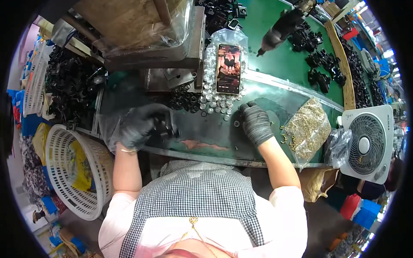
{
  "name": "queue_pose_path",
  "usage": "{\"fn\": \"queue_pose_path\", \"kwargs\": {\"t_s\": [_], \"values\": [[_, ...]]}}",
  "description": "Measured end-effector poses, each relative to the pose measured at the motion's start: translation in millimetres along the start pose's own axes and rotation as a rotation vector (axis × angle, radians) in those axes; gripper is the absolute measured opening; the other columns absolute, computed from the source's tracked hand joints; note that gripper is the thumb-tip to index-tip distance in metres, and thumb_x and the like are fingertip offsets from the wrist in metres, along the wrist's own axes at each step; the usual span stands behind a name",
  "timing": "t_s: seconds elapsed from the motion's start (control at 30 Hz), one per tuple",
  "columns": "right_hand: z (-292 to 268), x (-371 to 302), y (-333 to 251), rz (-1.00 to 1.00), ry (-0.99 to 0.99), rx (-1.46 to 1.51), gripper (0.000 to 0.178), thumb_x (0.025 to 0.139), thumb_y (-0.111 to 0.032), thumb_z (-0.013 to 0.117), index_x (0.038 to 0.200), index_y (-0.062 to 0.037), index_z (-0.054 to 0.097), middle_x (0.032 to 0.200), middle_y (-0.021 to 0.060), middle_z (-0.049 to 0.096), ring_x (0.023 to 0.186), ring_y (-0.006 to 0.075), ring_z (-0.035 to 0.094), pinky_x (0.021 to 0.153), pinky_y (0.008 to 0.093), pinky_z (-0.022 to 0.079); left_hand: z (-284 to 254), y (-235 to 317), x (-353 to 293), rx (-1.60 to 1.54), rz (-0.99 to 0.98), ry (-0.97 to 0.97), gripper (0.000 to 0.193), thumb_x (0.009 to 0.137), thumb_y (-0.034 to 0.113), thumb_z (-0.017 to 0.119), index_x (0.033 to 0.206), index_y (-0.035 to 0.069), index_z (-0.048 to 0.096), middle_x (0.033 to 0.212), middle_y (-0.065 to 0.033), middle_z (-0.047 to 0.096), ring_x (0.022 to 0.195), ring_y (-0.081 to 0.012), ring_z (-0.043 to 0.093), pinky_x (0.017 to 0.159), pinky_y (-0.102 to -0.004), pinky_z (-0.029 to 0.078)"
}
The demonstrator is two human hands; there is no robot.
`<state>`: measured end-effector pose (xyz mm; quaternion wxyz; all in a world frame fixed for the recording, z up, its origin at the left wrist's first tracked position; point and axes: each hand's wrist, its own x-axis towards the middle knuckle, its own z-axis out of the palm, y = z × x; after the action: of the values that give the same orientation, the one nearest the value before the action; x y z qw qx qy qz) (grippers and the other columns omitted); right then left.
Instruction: The worker is assembling small plastic components using an automated electric screwdriver on a factory assembly line.
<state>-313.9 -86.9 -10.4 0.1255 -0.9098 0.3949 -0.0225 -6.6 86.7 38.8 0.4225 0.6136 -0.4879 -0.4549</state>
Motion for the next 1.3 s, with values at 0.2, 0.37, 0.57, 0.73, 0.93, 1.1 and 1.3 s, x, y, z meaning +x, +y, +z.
{"fn": "queue_pose_path", "kwargs": {"t_s": [0.2, 0.37, 0.57, 0.73, 0.93, 1.1, 1.3], "values": [[0, 2, 2, 0.059, -0.109, -0.044, 0.037, 0.065, 0.0, 0.063, 0.1, -0.0109, 0.064, 0.098, 0.0163, 0.062, 0.092, 0.0358, 0.061, 0.079, 0.0448, 0.052, 27, -24, 4, 0.385, -0.016, 0.289, 0.03, 0.078, 0.015, 0.07, 0.103, 0.0, 0.065, 0.098, -0.0127, 0.065, 0.09, -0.0243, 0.064, 0.08, -0.0329, 0.051], [3, 9, -5, 0.028, 0.016, -0.053, 0.028, 0.067, -0.003, 0.064, 0.095, -0.0094, 0.065, 0.095, 0.0161, 0.063, 0.088, 0.0359, 0.062, 0.076, 0.0461, 0.052, 64, -10, -19, 0.731, 0.194, 0.327, 0.037, 0.072, 0.021, 0.076, 0.099, 0.0, 0.064, 0.102, -0.0152, 0.06, 0.09, -0.0308, 0.062, 0.078, -0.0377, 0.052], [2, 27, -68, -0.259, -0.022, 0.054, 0.011, 0.072, -0.009, 0.063, 0.083, -0.01, 0.065, 0.083, 0.0157, 0.063, 0.078, 0.0355, 0.063, 0.069, 0.0449, 0.051, 83, -25, -31, 0.746, 0.171, 0.391, 0.043, 0.069, 0.026, 0.079, 0.099, 0.0, 0.062, 0.105, -0.0156, 0.057, 0.091, -0.0322, 0.061, 0.077, -0.0387, 0.052], [18, 39, -92, -0.345, -0.135, -0.093, 0.007, 0.073, -0.01, 0.063, 0.08, -0.0089, 0.065, 0.08, 0.015, 0.063, 0.075, 0.0352, 0.063, 0.065, 0.0432, 0.051, 84, -14, -38, 0.738, 0.12, 0.323, 0.041, 0.07, 0.022, 0.077, 0.1, -0.001, 0.062, 0.107, -0.0168, 0.057, 0.092, -0.0324, 0.061, 0.078, -0.0389, 0.053], [6, 49, -100, -0.435, -0.092, 0.233, 0.015, 0.075, -0.017, 0.065, 0.088, -0.0106, 0.068, 0.082, 0.0159, 0.065, 0.076, 0.0344, 0.064, 0.068, 0.0441, 0.052, 94, -26, -24, 0.613, 0.149, 0.37, 0.035, 0.072, 0.015, 0.075, 0.1, -0.001, 0.062, 0.112, -0.0177, 0.057, 0.096, -0.0331, 0.062, 0.08, -0.0392, 0.053], [12, 51, -94, -0.547, -0.101, 0.479, 0.018, 0.073, -0.005, 0.069, 0.09, -0.0067, 0.068, 0.083, 0.0135, 0.065, 0.075, 0.0306, 0.065, 0.065, 0.0395, 0.052, 86, -42, -19, 0.564, 0.226, 0.427, 0.031, 0.074, 0.01, 0.073, 0.101, -0.001, 0.062, 0.116, -0.018, 0.058, 0.098, -0.0329, 0.062, 0.083, -0.0378, 0.053], [0, 58, -106, -0.432, -0.046, 0.743, 0.034, 0.074, -0.016, 0.07, 0.106, -0.0048, 0.066, 0.102, 0.0149, 0.066, 0.093, 0.0333, 0.064, 0.079, 0.0418, 0.053, 68, -43, -11, 0.291, 0.173, 0.381, 0.034, 0.073, 0.011, 0.074, 0.102, 0.0, 0.062, 0.112, -0.0176, 0.06, 0.103, -0.0331, 0.061, 0.087, -0.0391, 0.05]]}}
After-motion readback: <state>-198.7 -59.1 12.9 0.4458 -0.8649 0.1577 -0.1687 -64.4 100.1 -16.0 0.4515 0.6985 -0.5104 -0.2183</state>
